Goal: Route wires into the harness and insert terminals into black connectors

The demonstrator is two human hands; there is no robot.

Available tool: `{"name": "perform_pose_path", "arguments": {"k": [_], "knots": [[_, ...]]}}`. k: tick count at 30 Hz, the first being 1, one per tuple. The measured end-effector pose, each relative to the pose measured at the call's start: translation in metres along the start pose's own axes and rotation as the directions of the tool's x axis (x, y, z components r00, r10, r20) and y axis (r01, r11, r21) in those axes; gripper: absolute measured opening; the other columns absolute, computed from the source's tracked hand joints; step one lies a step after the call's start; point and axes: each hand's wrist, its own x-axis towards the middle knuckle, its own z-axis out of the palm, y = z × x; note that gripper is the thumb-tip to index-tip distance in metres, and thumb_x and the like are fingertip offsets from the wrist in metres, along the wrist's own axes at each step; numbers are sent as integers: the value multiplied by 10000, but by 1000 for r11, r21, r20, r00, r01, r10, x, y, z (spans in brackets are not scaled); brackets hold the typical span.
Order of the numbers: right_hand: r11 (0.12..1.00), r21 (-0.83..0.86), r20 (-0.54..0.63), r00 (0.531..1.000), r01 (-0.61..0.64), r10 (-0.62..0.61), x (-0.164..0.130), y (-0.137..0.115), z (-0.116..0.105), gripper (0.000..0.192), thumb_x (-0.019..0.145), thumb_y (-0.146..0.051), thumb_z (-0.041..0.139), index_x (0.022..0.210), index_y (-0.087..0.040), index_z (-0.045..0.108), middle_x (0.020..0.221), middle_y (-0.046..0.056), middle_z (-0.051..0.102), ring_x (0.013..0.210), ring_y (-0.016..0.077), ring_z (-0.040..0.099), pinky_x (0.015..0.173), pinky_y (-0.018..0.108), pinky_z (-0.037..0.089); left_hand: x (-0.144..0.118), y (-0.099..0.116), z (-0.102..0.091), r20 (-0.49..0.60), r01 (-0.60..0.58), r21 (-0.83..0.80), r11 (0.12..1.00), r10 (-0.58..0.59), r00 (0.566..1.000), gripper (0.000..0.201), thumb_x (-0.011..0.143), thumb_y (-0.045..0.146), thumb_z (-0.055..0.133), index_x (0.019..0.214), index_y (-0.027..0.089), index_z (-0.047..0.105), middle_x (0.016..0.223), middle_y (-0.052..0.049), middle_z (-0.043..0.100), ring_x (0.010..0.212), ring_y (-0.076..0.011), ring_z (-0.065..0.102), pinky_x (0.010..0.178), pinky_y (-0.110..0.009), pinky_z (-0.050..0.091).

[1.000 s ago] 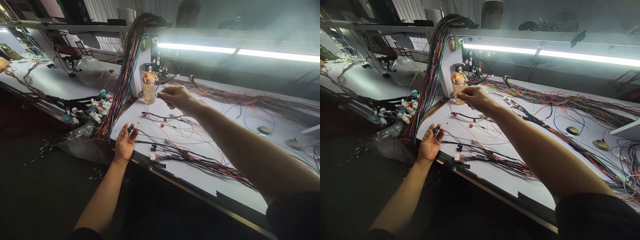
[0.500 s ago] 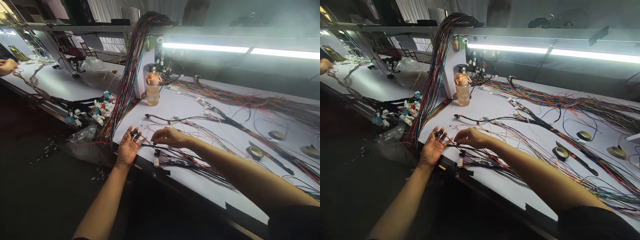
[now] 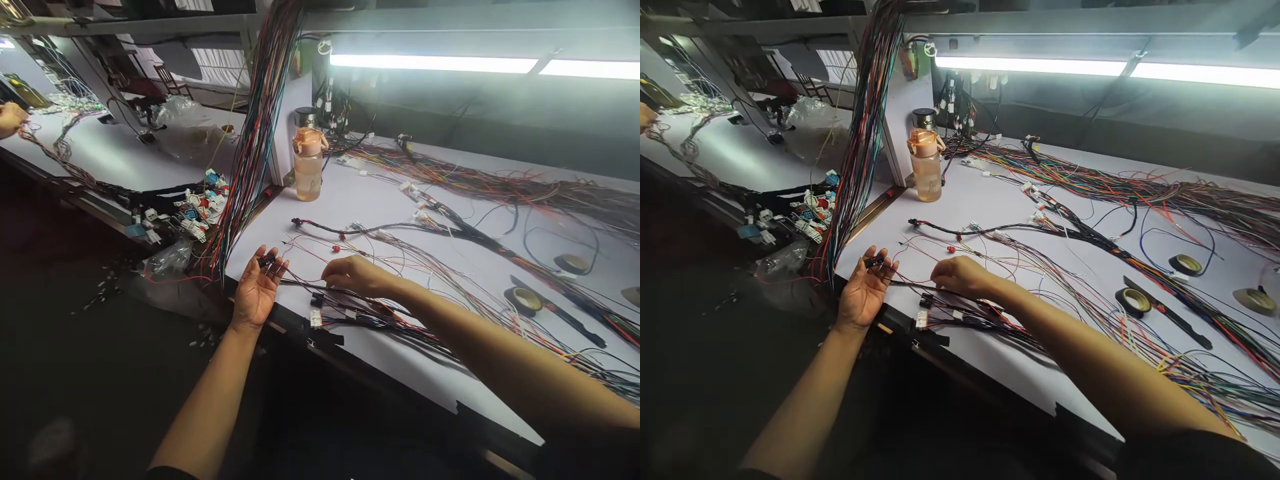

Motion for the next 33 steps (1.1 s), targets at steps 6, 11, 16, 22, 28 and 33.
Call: {"name": "perform_pose_path", "arguments": {"k": [6,11,16,22,28,33], "knots": [[999,32,-225,974,-28,35,-22,23,-11,245,902,-306,540,1036,-181,703,1014,53,708,902,168,634,798,273,463,2,-1,-2,-5,-24,27,999,24,1000,263,861,303,630,1093,184,660,1097,-79,688,930,-159,674,985,-348,503],[983,-101,-297,948,-151,115,-5,21,-15,224,922,-262,523,1006,-167,708,957,41,717,839,147,635,759,234,454,1,-3,0,-8,-23,40,999,23,1000,270,851,309,644,1087,179,662,1085,-79,691,932,-161,676,988,-343,498],[946,-252,-273,953,-205,134,41,2,-4,186,902,-251,557,984,-201,716,934,34,719,843,163,642,724,237,433,1,-3,0,-3,-24,57,998,24,1000,290,834,312,666,1089,175,658,1091,-81,687,933,-160,675,1006,-350,481],[877,-369,-325,927,-309,189,89,-8,15,176,873,-244,577,972,-159,696,1100,152,661,1018,283,612,803,332,440,1,-2,1,20,-16,74,997,15,1000,312,819,315,684,1097,176,654,1093,-77,684,944,-167,674,1006,-355,477],[887,-347,-322,927,-305,193,99,-11,17,138,894,-223,565,969,-148,654,1079,161,661,1022,257,611,836,313,428,-1,-2,2,34,-5,81,997,2,999,300,835,318,667,1100,179,650,1091,-80,682,937,-168,672,1010,-374,467],[958,-205,-286,948,-200,136,77,-17,2,205,972,-267,436,1043,-172,603,880,42,694,721,125,614,650,218,417,-3,-3,3,35,0,66,998,-2,999,300,841,308,661,1109,173,649,1102,-85,680,940,-173,671,1015,-381,461]]}}
